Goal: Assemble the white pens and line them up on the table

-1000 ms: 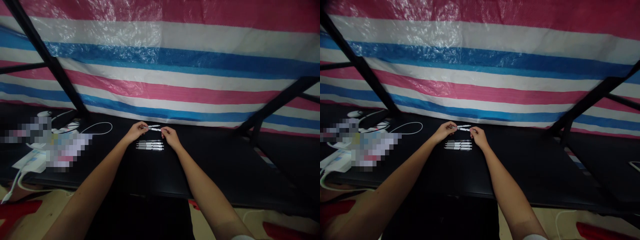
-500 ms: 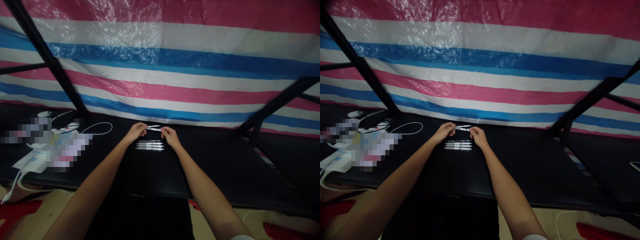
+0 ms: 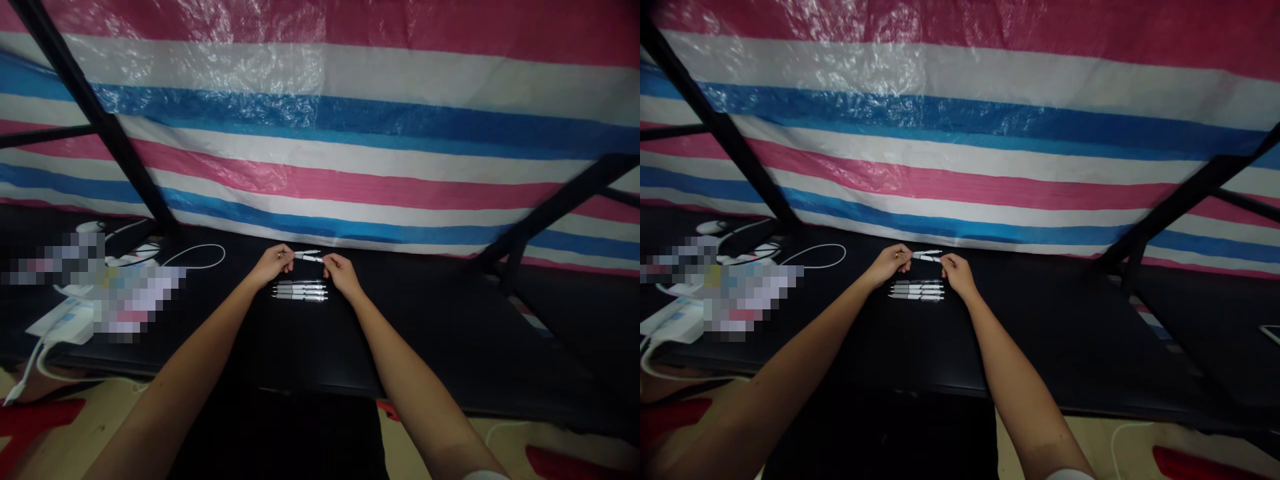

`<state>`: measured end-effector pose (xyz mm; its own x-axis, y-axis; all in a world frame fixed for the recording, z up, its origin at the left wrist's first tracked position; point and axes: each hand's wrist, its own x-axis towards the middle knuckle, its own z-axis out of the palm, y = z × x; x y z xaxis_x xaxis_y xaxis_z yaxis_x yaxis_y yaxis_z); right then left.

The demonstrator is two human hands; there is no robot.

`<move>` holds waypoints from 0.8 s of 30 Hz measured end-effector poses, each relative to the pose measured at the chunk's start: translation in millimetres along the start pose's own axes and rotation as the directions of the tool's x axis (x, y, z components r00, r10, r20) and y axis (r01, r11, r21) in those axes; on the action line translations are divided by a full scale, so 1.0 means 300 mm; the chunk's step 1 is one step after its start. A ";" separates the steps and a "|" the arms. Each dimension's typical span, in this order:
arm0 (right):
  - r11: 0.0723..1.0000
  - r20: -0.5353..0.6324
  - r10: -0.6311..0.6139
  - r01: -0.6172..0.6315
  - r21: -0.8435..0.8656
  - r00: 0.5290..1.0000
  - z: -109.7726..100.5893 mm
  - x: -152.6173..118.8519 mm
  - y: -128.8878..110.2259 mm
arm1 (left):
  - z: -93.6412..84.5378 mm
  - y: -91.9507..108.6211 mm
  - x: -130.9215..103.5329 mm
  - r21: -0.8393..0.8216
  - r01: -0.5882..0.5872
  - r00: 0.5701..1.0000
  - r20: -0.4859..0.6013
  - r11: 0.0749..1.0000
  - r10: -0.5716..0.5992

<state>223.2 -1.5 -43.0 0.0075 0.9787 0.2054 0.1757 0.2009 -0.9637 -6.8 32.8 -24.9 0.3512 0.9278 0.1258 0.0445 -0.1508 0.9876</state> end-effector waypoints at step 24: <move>0.998 0.002 0.050 -0.050 0.037 0.999 -0.002 -0.011 -0.030 | 0.015 -0.003 0.007 0.008 -0.115 0.989 -0.092 0.993 0.115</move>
<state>222.3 -6.5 -34.8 0.0145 0.9875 0.1569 0.1385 0.1534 -0.9784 -2.0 33.4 -26.0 0.2663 0.9318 0.2464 0.0110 -0.2586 0.9659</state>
